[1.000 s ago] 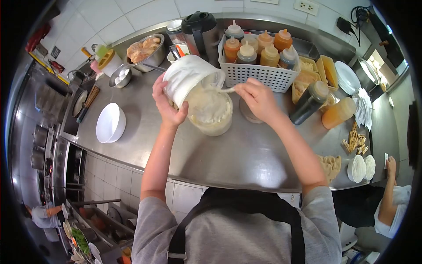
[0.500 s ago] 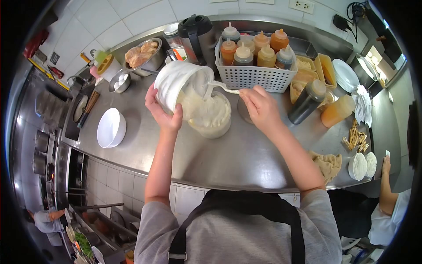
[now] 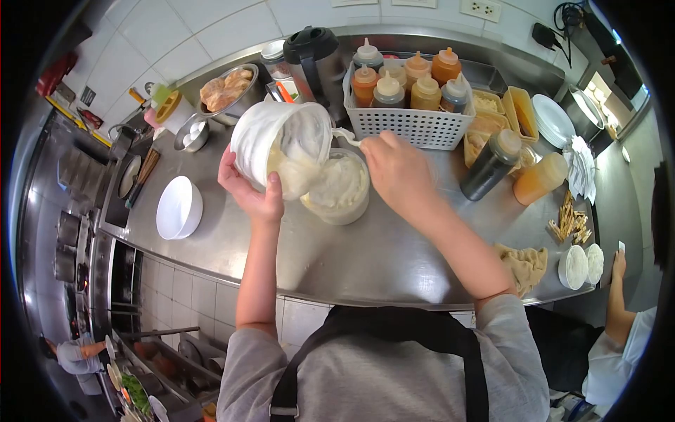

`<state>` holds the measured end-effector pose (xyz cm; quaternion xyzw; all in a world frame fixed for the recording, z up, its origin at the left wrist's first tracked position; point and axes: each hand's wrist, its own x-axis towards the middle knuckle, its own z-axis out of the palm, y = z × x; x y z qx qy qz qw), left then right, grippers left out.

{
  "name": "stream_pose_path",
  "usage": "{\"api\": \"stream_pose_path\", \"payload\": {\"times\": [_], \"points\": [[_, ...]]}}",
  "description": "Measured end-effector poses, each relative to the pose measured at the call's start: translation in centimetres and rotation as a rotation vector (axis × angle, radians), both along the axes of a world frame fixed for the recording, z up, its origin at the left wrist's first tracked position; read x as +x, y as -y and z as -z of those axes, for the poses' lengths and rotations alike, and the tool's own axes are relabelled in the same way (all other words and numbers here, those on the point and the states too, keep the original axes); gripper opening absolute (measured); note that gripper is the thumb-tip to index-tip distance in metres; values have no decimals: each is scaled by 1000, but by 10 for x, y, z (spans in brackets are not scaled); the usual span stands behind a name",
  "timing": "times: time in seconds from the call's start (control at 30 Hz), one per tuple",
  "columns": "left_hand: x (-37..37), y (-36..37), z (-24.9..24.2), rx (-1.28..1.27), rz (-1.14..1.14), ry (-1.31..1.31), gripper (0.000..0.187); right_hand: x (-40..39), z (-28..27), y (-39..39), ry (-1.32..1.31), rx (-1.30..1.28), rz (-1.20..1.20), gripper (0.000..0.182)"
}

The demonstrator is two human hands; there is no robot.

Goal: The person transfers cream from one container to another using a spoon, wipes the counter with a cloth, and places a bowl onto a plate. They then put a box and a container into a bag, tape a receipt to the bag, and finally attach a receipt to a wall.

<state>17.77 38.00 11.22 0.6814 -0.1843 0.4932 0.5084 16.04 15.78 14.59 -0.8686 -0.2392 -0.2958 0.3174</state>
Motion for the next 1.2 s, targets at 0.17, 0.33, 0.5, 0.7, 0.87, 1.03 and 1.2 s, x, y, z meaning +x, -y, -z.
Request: {"api": "stream_pose_path", "payload": {"times": [0.17, 0.33, 0.5, 0.7, 0.87, 1.03, 1.2], "points": [[-7, 7, -7, 5, -74, -29, 69, -13, 15, -16, 12, -95, -51, 5], [4, 6, 4, -74, -44, -62, 67, -25, 10, -12, -162, -198, -147, 8], [20, 11, 3, -317, -70, -92, 49, -12, 6, 4, -142, -186, -161, 7], [21, 17, -3, -378, -42, -116, 46, -2, 2, 13, -169, -221, -178, 7], [20, 13, -1, -433, 47, -161, 47, -17, -40, 19, -157, 0, -152, 7], [30, 29, 0, -444, 212, -163, 57, 29, -31, -16, 91, 115, -98, 7], [31, 32, -8, -425, 211, -135, 59, 35, -10, -37, 178, -4, -66, 3]]}}
